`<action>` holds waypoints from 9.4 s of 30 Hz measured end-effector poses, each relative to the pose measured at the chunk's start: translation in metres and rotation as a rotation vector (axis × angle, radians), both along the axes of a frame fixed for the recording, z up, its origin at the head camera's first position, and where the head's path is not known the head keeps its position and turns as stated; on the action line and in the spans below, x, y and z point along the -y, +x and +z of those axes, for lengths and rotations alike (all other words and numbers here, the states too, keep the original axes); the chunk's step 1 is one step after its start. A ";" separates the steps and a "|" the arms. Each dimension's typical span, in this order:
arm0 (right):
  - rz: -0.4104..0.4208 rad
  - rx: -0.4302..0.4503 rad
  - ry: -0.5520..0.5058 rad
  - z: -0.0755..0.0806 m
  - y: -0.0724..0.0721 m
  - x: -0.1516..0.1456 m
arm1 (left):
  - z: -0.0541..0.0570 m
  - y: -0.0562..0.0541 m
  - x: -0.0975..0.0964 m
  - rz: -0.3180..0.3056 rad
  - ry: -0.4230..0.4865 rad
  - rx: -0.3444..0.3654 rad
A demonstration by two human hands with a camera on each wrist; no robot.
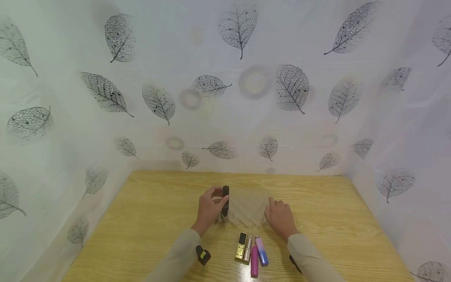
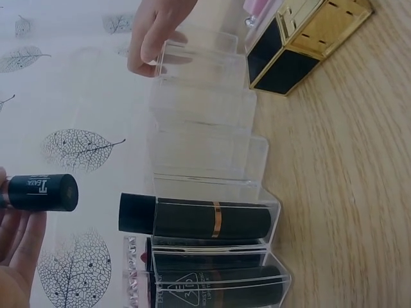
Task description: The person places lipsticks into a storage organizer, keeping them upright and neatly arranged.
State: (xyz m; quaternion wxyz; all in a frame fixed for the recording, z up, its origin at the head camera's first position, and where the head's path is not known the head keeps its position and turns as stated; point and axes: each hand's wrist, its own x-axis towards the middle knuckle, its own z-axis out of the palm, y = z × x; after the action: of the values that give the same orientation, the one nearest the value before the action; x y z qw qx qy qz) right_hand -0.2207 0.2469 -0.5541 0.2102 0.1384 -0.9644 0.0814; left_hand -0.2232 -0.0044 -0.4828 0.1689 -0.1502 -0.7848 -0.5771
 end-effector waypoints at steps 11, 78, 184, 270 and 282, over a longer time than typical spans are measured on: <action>-0.002 -0.012 -0.005 -0.001 0.000 0.000 | -0.002 -0.010 0.000 0.004 0.025 0.088; -0.013 0.009 0.002 0.000 0.002 0.001 | -0.022 -0.025 -0.002 0.120 -0.369 0.059; -0.031 -0.033 -0.012 -0.006 0.004 0.002 | -0.058 0.084 -0.051 0.027 -0.762 0.172; -0.040 -0.008 -0.021 -0.009 0.003 0.002 | -0.050 0.080 -0.040 0.012 -0.618 0.194; -0.038 0.002 -0.025 -0.008 0.002 0.002 | -0.041 0.079 -0.042 0.058 -0.551 0.044</action>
State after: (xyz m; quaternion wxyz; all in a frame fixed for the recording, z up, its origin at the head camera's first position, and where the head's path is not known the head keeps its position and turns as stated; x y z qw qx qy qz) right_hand -0.2191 0.2453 -0.5625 0.2125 0.1172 -0.9659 0.0897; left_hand -0.1444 0.0376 -0.5241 0.1211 -0.1556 -0.9195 -0.3401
